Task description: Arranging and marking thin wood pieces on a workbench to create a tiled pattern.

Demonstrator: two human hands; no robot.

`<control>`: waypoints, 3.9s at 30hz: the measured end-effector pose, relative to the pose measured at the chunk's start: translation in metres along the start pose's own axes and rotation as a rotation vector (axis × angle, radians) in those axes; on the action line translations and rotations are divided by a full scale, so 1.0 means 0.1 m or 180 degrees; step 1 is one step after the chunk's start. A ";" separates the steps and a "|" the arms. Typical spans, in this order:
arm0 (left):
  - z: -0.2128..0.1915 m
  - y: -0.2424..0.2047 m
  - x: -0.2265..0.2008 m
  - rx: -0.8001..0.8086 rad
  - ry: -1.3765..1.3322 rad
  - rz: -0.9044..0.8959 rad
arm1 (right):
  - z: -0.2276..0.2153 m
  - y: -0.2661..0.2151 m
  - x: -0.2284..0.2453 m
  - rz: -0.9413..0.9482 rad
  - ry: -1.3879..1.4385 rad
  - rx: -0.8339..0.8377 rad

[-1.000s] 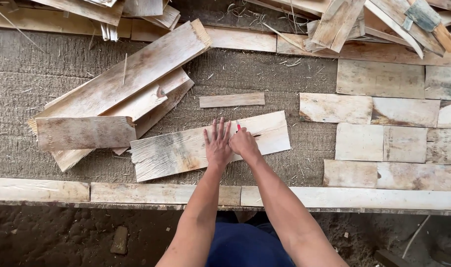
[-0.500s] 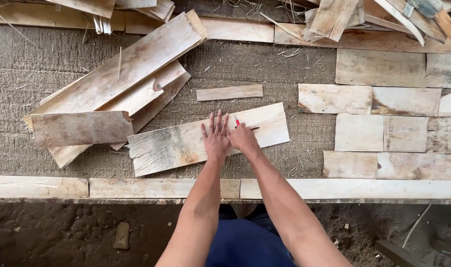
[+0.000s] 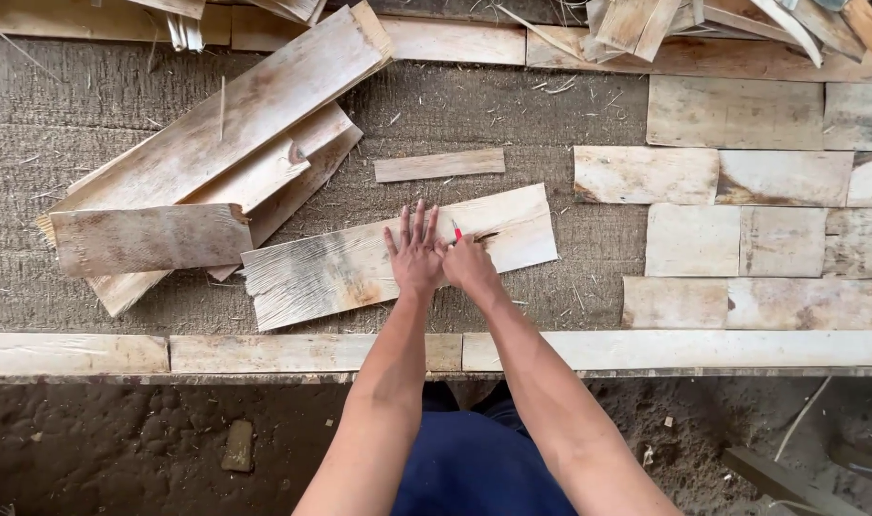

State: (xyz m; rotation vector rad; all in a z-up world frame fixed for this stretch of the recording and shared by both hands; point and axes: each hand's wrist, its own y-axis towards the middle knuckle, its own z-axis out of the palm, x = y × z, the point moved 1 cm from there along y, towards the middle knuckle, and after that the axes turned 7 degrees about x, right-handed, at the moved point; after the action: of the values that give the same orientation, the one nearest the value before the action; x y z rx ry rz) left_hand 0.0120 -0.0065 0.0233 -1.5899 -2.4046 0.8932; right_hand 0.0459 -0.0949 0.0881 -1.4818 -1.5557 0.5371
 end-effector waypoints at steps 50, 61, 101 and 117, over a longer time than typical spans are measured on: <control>-0.02 -0.30 -0.09 0.0429 0.0128 0.0212 | 0.28 -0.41 -0.47 -0.0078 -0.0105 0.0256; -0.13 -0.34 -0.10 0.0491 0.0068 0.0209 | 0.27 -0.63 -0.45 0.0037 0.0146 0.0328; -0.13 -0.30 -0.14 0.0488 0.0157 0.0149 | 0.41 -0.59 -0.52 -0.0134 0.0188 -0.0022; -0.04 -0.27 -0.09 0.0507 0.0189 0.0110 | 0.42 -0.77 -0.58 0.0005 0.0184 0.0145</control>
State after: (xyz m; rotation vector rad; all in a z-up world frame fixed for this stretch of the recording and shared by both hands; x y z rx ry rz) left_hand -0.0036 -0.0199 0.0429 -1.5806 -2.2123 1.0012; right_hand -0.0384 -0.1534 0.1115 -1.4519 -1.4883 0.5232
